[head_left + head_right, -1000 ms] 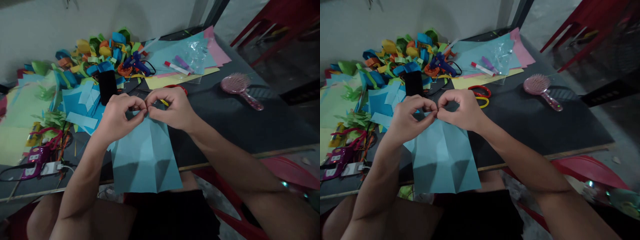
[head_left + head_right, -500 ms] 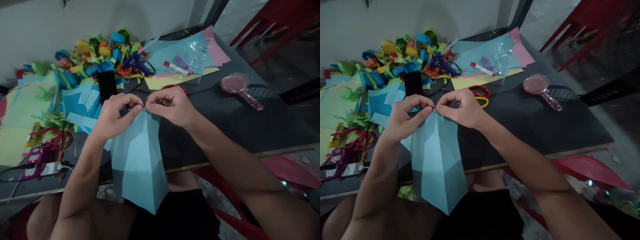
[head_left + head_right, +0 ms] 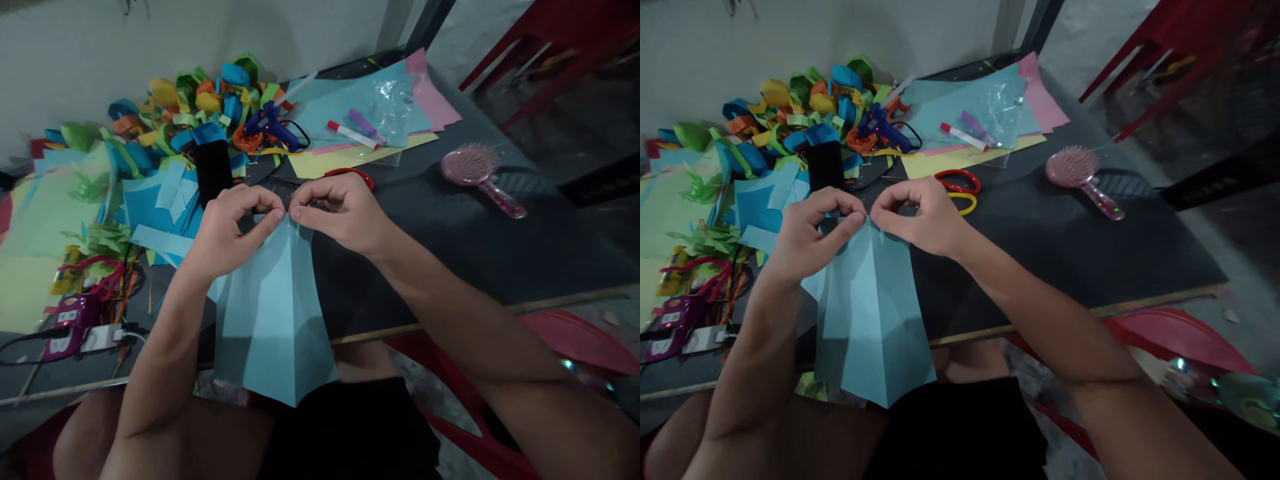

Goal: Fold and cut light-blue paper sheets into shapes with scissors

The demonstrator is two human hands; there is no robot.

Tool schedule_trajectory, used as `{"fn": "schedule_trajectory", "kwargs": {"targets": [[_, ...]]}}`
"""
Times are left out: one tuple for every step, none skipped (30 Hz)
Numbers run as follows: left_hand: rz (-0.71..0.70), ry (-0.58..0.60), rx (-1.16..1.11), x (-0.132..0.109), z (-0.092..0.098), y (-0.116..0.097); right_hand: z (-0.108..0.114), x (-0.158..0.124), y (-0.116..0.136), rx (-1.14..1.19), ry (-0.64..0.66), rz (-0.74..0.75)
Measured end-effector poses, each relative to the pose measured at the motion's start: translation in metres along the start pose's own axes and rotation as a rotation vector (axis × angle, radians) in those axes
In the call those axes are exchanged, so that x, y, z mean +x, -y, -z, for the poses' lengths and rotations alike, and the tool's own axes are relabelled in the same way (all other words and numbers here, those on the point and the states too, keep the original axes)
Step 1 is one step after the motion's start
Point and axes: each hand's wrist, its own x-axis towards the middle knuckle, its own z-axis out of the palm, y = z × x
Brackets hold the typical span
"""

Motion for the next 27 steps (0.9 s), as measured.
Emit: {"fn": "schedule_trajectory", "kwargs": {"targets": [[-0.004, -0.007, -0.003, 0.0, 0.0, 0.0, 0.0, 0.0, -0.001, 0.023, 0.004, -0.008], [-0.008, -0.018, -0.004, 0.0, -0.001, 0.0, -0.001, 0.0, -0.001, 0.044, 0.006, -0.018], [-0.012, -0.03, -0.006, -0.001, -0.001, 0.0, -0.001, 0.0, -0.002, 0.06, 0.005, -0.03], [-0.02, -0.041, -0.006, -0.001, -0.002, 0.0, -0.001, 0.0, -0.002, 0.071, 0.004, -0.042], [-0.029, -0.048, -0.007, -0.001, -0.002, 0.001, -0.001, 0.001, -0.002, 0.078, 0.003, -0.054], [-0.038, -0.054, -0.007, -0.001, -0.002, 0.001, -0.001, 0.001, -0.003, 0.083, 0.005, -0.067], [-0.044, -0.057, -0.007, -0.001, -0.002, 0.001, -0.001, 0.001, -0.003, 0.087, 0.009, -0.079], [-0.046, -0.056, -0.006, -0.001, -0.002, 0.002, -0.001, 0.001, -0.004, 0.09, 0.014, -0.09], [-0.043, -0.055, -0.004, -0.001, -0.003, 0.003, -0.001, 0.001, -0.004, 0.092, 0.017, -0.099], [-0.039, -0.054, -0.003, -0.001, -0.003, 0.003, -0.001, 0.001, -0.005, 0.094, 0.017, -0.104], [-0.036, -0.053, -0.004, -0.001, -0.003, 0.004, -0.001, 0.001, -0.005, 0.097, 0.016, -0.106], [-0.035, -0.053, -0.008, -0.001, -0.003, 0.004, -0.001, 0.001, -0.006, 0.1, 0.015, -0.104], [-0.036, -0.054, -0.013, -0.001, -0.003, 0.004, -0.001, 0.001, -0.005, 0.102, 0.018, -0.1], [-0.036, -0.057, -0.019, -0.001, -0.004, 0.004, -0.001, 0.001, -0.005, 0.102, 0.025, -0.098], [-0.033, -0.058, -0.024, -0.001, -0.004, 0.003, -0.001, 0.001, -0.004, 0.1, 0.038, -0.098], [-0.026, -0.062, -0.026, -0.002, -0.004, 0.002, 0.0, 0.001, -0.003, 0.098, 0.052, -0.102], [-0.014, -0.067, -0.027, -0.001, -0.003, 0.002, 0.001, 0.002, -0.003, 0.096, 0.067, -0.108], [0.003, -0.073, -0.024, -0.001, -0.003, 0.002, 0.003, 0.003, -0.003, 0.096, 0.08, -0.116], [0.025, -0.077, -0.018, -0.001, -0.002, 0.003, 0.005, 0.004, -0.004, 0.096, 0.092, -0.126], [0.05, -0.073, -0.006, -0.001, -0.001, 0.005, 0.007, 0.005, -0.006, 0.094, 0.106, -0.138], [0.079, -0.06, 0.013, -0.001, 0.0, 0.009, 0.01, 0.007, -0.01, 0.089, 0.126, -0.156], [0.11, -0.029, 0.038, -0.001, 0.001, 0.015, 0.013, 0.009, -0.015, 0.079, 0.154, -0.179], [0.139, 0.013, 0.065, -0.002, 0.001, 0.023, 0.016, 0.011, -0.022, 0.065, 0.189, -0.209], [0.163, 0.064, 0.091, -0.004, 0.001, 0.032, 0.019, 0.014, -0.029, 0.048, 0.225, -0.245], [0.18, 0.121, 0.11, -0.006, 0.001, 0.042, 0.021, 0.016, -0.037, 0.031, 0.254, -0.283], [0.19, 0.159, 0.124, -0.009, 0.0, 0.053, 0.023, 0.018, -0.045, 0.011, 0.266, -0.316], [0.199, 0.184, 0.135, -0.011, -0.001, 0.062, 0.024, 0.019, -0.053, -0.016, 0.258, -0.34]]}}
